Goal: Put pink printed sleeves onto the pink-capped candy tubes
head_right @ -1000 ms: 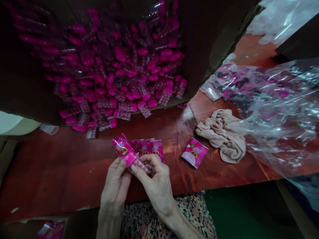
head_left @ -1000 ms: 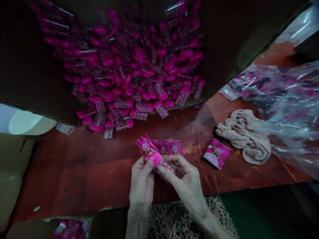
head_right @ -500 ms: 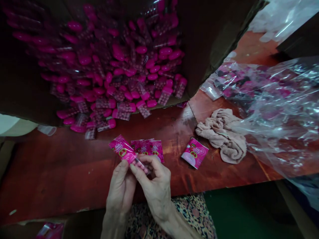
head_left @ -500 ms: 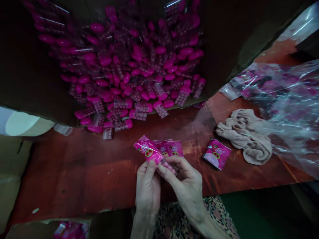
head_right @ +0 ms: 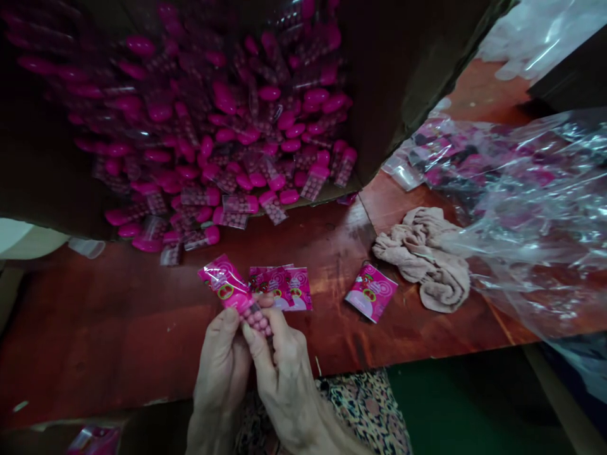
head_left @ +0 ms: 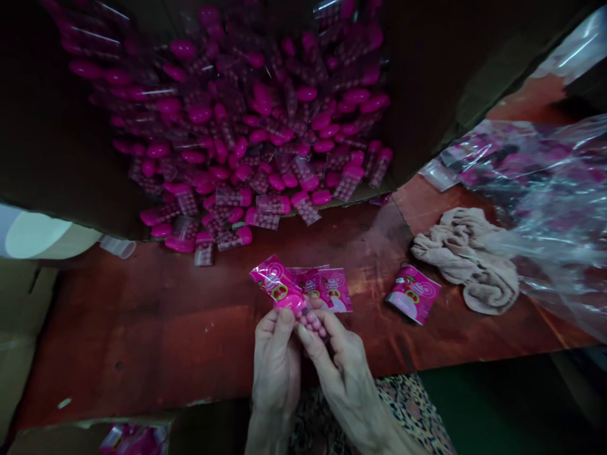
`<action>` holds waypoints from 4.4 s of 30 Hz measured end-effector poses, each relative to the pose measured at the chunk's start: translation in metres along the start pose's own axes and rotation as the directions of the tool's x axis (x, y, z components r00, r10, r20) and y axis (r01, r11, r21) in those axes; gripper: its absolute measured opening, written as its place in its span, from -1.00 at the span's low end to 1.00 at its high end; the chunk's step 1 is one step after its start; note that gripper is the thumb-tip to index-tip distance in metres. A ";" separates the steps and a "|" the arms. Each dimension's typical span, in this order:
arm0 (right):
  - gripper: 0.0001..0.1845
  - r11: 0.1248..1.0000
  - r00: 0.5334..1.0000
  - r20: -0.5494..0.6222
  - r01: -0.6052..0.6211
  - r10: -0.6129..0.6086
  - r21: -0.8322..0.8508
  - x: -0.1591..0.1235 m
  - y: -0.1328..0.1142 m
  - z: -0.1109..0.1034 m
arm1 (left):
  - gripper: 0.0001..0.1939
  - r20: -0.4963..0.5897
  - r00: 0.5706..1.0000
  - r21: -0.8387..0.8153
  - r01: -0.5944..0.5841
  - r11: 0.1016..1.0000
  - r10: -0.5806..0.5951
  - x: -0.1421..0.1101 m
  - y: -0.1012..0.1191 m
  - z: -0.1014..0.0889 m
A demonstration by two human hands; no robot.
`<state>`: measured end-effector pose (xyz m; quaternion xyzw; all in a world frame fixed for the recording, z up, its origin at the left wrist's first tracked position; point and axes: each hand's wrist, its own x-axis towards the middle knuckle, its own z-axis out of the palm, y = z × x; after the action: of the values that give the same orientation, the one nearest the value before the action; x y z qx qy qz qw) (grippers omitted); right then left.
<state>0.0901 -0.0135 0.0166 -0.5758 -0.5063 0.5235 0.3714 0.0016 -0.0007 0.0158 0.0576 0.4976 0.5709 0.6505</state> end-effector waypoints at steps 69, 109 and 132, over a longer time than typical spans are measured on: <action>-0.82 0.992 0.986 0.169 0.022 0.000 -0.128 0.009 -0.002 0.000 | -0.60 0.033 0.999 -0.043 0.001 0.999 0.001 0.002 -0.002 -0.004; -0.49 0.663 0.960 -0.060 0.144 -0.275 -0.734 0.022 0.023 -0.053 | -0.86 -0.239 0.960 -0.066 -0.168 0.984 0.148 0.028 0.021 -0.008; -0.77 0.949 0.935 -0.185 0.277 -0.302 -0.151 0.021 0.000 -0.017 | -0.76 -0.021 0.995 -0.222 0.095 0.970 -0.103 0.012 0.010 0.008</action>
<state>0.1057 0.0084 0.0145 -0.5677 -0.5756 0.3686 0.4588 -0.0016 0.0163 0.0189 -0.0491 0.4438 0.5903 0.6724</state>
